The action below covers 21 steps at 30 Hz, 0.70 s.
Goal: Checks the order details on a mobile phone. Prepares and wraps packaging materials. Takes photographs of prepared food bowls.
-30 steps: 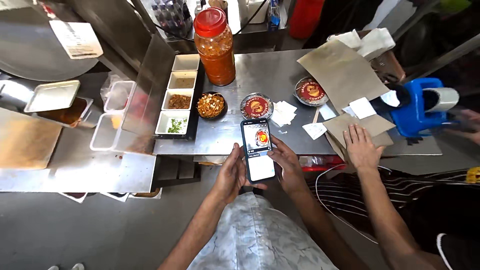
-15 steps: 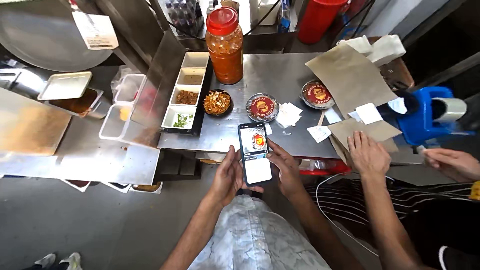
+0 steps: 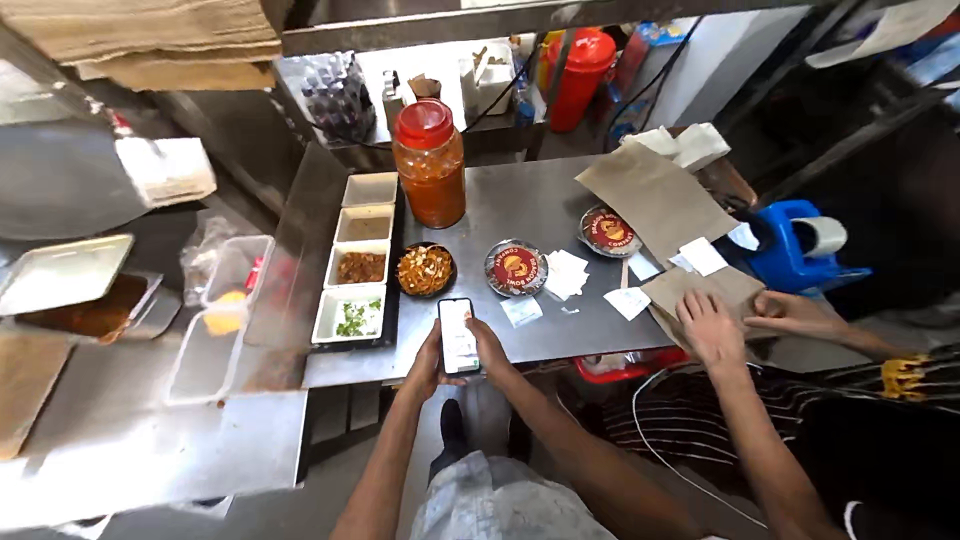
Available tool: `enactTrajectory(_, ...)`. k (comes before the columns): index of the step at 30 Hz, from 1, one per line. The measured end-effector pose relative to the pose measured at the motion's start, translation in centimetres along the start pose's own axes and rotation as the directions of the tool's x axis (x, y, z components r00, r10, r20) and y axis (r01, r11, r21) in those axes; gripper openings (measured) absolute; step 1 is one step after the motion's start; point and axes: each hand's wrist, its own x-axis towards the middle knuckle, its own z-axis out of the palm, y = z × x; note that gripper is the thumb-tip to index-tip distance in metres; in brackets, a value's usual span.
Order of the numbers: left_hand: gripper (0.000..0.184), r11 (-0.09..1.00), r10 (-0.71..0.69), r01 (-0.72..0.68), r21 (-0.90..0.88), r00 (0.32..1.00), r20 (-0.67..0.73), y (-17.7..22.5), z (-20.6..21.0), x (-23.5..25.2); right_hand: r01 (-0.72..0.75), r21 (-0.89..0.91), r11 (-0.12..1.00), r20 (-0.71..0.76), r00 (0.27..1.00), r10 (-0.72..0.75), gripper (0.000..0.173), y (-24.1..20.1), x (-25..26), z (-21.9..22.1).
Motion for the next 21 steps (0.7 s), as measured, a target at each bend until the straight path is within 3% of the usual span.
enactTrajectory(4, 0.071, 0.986, -0.03, 0.048, 0.158, 0.993, -0.112, 1.0, -0.7, 2.1, -0.042, -0.272, 0.961, -0.068, 0.997, 0.025, 0.052, -2.0, 1.0, -0.1)
enactTrajectory(8, 0.059, 0.893, 0.114, 0.002, 0.45, 0.966, -0.23, 1.9, -0.5, 1.1, -0.077, -0.437, 0.896, -0.153, 0.988, 0.01, 0.04, -4.6, -0.2, -3.6)
enactTrajectory(10, 0.056, 0.732, 0.24, -0.032, 0.681, 0.947, -0.214, 2.1, -0.9, 0.7, -0.045, -0.4, 0.916, -0.301, 0.95, -0.084, 0.03, -5.0, -0.7, -6.1)
enactTrajectory(12, 0.062, 0.498, 0.312, 0.0, 0.867, 0.933, -0.179, 2.3, -1.1, 0.0, 0.016, -0.317, 0.948, -0.423, 0.892, -0.157, 0.024, -5.1, -0.9, -9.3)
enactTrajectory(14, 0.069, 0.371, 0.366, 0.02, 0.929, 0.916, -0.166, 2.6, -0.7, -1.4, 0.041, -0.273, 0.961, -0.521, 0.833, -0.183, 0.024, -4.6, 0.3, -12.0)
enactTrajectory(16, 0.063, 0.39, 0.487, -0.123, 0.913, 0.869, -0.091, 3.1, 1.0, -1.7, 0.027, -0.225, 0.974, -0.556, 0.817, -0.151, 0.031, -4.0, 2.9, -14.0)
enactTrajectory(18, 0.057, 0.472, 0.551, -0.298, 0.83, 0.834, -0.014, 4.9, 4.5, -0.3, 0.0, -0.164, 0.986, -0.522, 0.849, -0.087, 0.039, -4.4, 5.4, -15.5)
enactTrajectory(21, 0.066, 0.556, 0.536, -0.339, 0.759, 0.844, -0.016, 7.5, 8.8, 3.5, 0.008, -0.114, 0.993, -0.431, 0.901, -0.057, 0.037, -4.2, 6.5, -14.9)
